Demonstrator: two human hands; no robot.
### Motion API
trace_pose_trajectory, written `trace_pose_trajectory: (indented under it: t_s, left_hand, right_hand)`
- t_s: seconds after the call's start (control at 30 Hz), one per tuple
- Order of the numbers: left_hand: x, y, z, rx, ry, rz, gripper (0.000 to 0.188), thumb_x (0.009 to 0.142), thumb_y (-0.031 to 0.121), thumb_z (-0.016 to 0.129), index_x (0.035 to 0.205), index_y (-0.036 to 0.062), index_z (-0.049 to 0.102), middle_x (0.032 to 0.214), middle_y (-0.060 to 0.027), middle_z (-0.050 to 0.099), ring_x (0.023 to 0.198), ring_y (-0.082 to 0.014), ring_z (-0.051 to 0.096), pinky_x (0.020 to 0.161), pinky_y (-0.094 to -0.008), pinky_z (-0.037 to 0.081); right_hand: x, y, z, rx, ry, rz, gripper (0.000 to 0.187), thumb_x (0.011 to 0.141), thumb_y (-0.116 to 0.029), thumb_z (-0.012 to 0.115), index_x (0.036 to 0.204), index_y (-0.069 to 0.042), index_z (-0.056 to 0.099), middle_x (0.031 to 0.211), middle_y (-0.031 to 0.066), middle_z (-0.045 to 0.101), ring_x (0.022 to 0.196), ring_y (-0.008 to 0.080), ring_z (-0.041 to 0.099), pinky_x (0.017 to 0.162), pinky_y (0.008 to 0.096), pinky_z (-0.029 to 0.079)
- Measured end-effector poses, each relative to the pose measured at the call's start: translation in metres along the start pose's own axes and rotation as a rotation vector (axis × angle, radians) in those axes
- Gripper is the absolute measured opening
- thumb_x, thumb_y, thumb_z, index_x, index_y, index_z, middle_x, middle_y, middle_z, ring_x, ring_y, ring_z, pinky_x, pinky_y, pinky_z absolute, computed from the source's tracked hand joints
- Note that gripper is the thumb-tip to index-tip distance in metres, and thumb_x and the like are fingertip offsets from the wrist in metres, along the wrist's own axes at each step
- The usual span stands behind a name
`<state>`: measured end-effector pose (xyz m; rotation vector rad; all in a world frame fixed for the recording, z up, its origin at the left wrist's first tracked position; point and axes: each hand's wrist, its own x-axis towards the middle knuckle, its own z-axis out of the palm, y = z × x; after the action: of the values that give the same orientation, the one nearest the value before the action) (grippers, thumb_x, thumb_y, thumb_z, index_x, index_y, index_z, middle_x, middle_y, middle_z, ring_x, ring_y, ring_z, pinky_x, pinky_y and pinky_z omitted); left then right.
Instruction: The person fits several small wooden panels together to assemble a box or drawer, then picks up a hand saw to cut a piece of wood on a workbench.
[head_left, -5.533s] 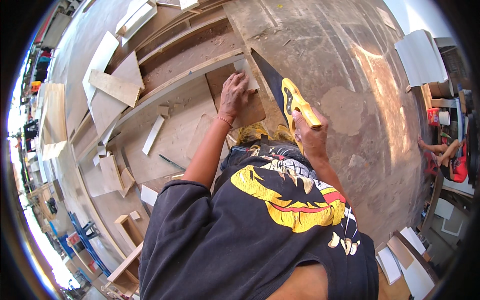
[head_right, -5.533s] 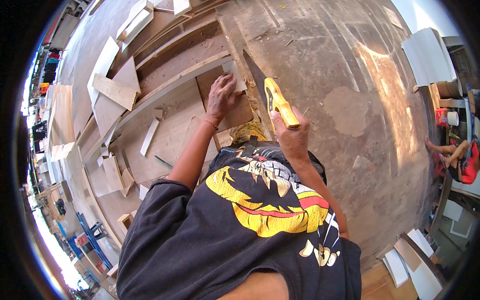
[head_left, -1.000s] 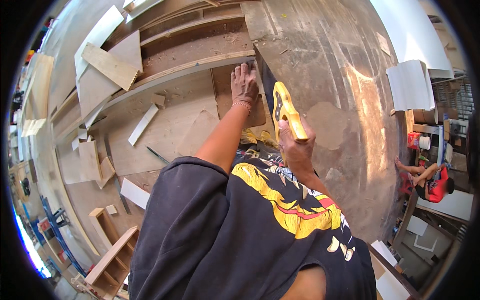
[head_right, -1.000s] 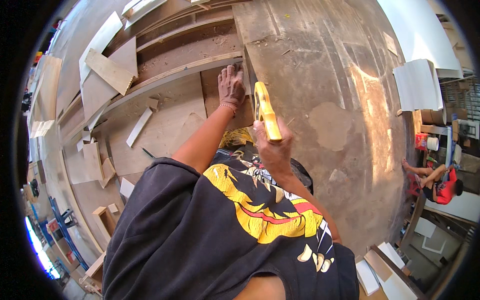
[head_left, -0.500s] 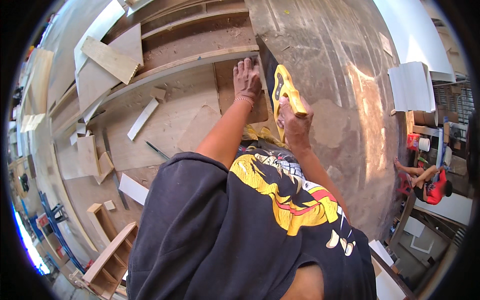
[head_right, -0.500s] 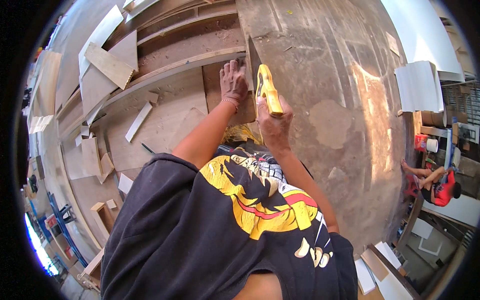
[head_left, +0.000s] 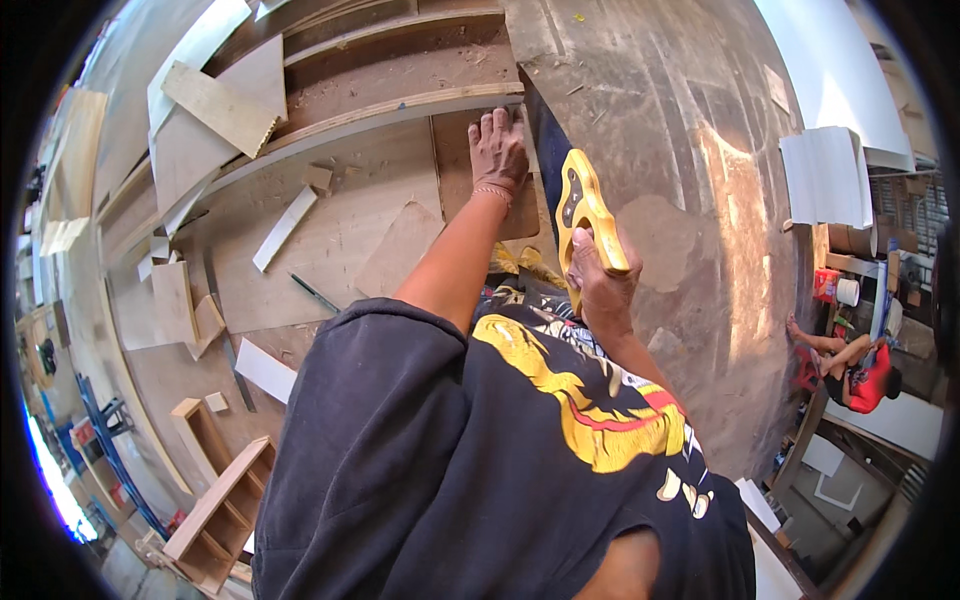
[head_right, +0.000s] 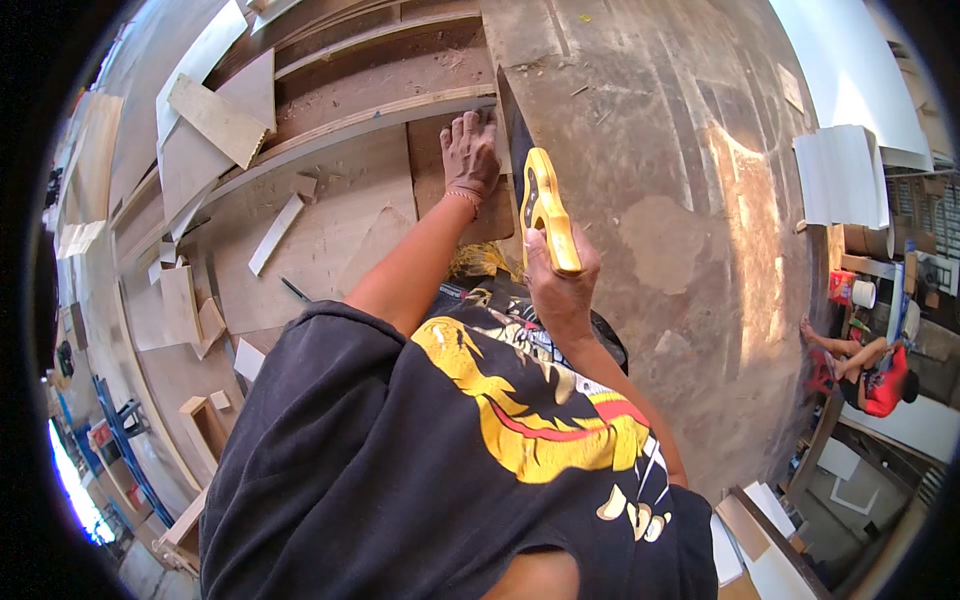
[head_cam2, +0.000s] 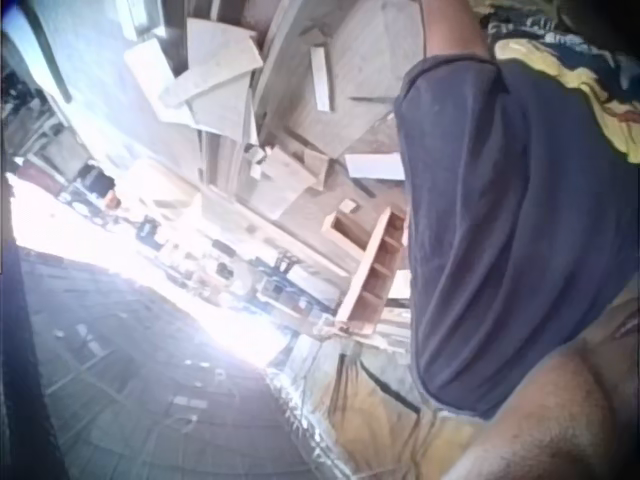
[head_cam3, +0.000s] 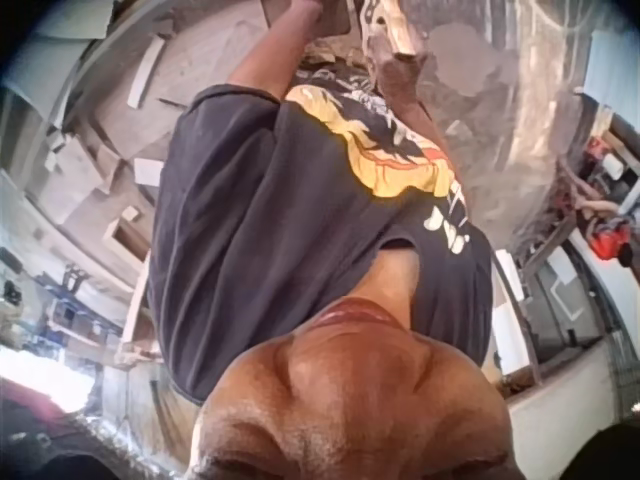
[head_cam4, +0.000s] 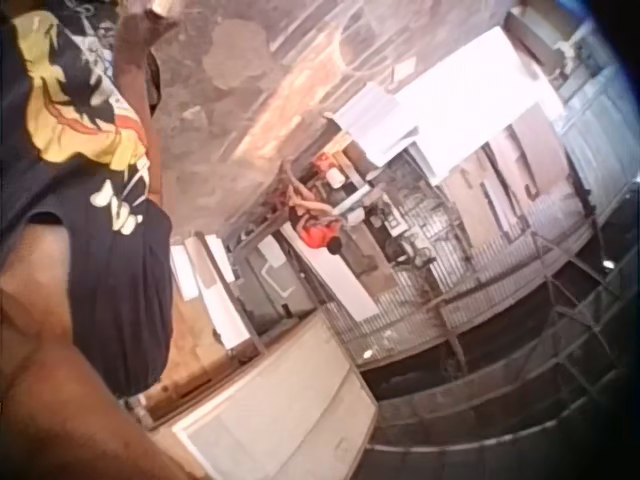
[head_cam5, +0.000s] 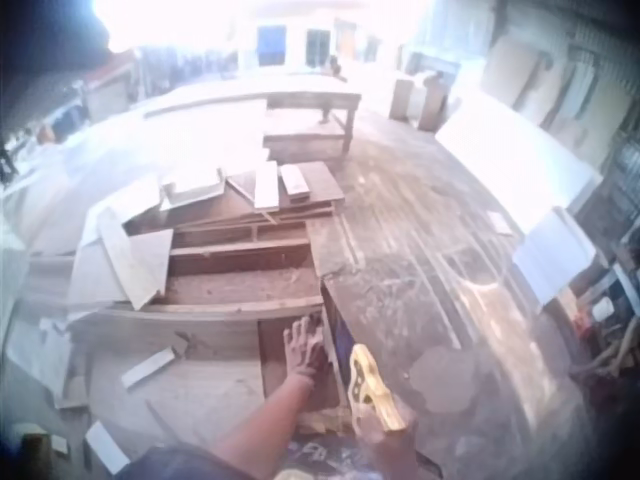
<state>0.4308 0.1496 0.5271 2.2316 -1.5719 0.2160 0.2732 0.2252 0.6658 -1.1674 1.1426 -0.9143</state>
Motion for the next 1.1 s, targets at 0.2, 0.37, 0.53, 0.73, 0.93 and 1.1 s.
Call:
trace_pose_trajectory:
  t_s: [0.2, 0.37, 0.53, 0.73, 0.93, 1.1]
  left_hand:
    - [0.004, 0.001, -0.003, -0.015, -0.028, -0.034, 0.044, 0.074, 0.011, 0.048, 0.117, 0.0144, 0.055, 0.111, -0.0074, 0.049, 0.108, -0.0235, 0.044, 0.092, -0.0416, 0.031]
    - [-0.001, 0.003, -0.002, 0.012, -0.062, -0.034, 0.044, 0.075, 0.011, 0.047, 0.118, 0.0150, 0.055, 0.112, -0.0066, 0.048, 0.109, -0.0233, 0.043, 0.093, -0.0428, 0.031]
    - [-0.001, 0.004, -0.001, 0.000, -0.037, -0.047, 0.043, 0.074, 0.011, 0.049, 0.116, 0.0149, 0.057, 0.108, -0.0066, 0.048, 0.107, -0.0230, 0.043, 0.092, -0.0441, 0.030]
    - [0.000, 0.003, -0.001, -0.014, -0.023, -0.048, 0.042, 0.074, 0.011, 0.050, 0.115, 0.0151, 0.057, 0.105, -0.0059, 0.048, 0.105, -0.0225, 0.044, 0.092, -0.0440, 0.030]
    - [-0.001, 0.001, -0.001, -0.014, 0.014, -0.037, 0.040, 0.074, 0.010, 0.049, 0.113, 0.0151, 0.059, 0.108, -0.0054, 0.049, 0.106, -0.0222, 0.044, 0.092, -0.0436, 0.030]
    - [0.000, 0.001, -0.001, -0.026, -0.003, -0.036, 0.038, 0.074, 0.010, 0.050, 0.111, 0.0151, 0.059, 0.109, -0.0056, 0.049, 0.106, -0.0226, 0.044, 0.092, -0.0439, 0.030]
  right_hand:
    - [0.035, 0.017, 0.007, -0.123, -0.014, -0.074, 0.010, 0.083, -0.007, 0.059, 0.079, 0.000, 0.053, 0.061, 0.0014, 0.049, 0.048, 0.0074, 0.045, 0.043, 0.0268, 0.036]
    - [-0.006, 0.001, -0.006, 0.040, 0.006, 0.049, 0.008, 0.084, -0.006, 0.057, 0.080, 0.000, 0.053, 0.062, 0.0003, 0.050, 0.048, 0.0075, 0.045, 0.044, 0.0248, 0.038]
    - [0.037, 0.022, 0.011, 0.166, 0.012, 0.173, 0.010, 0.083, -0.008, 0.058, 0.080, 0.000, 0.054, 0.062, 0.0005, 0.050, 0.050, 0.0063, 0.045, 0.042, 0.0243, 0.036]
    - [0.002, 0.014, -0.008, -0.087, 0.052, 0.063, 0.011, 0.084, -0.008, 0.058, 0.081, 0.002, 0.055, 0.062, 0.0008, 0.051, 0.050, 0.0056, 0.046, 0.043, 0.0239, 0.036]
    - [0.012, 0.002, 0.004, -0.036, 0.090, -0.008, 0.012, 0.084, -0.008, 0.059, 0.078, 0.002, 0.053, 0.061, 0.0021, 0.051, 0.050, 0.0073, 0.048, 0.044, 0.0246, 0.038]
    - [0.011, 0.006, 0.006, -0.053, 0.090, 0.003, 0.012, 0.084, -0.008, 0.059, 0.079, 0.002, 0.053, 0.061, 0.0024, 0.051, 0.050, 0.0087, 0.049, 0.044, 0.0249, 0.040]
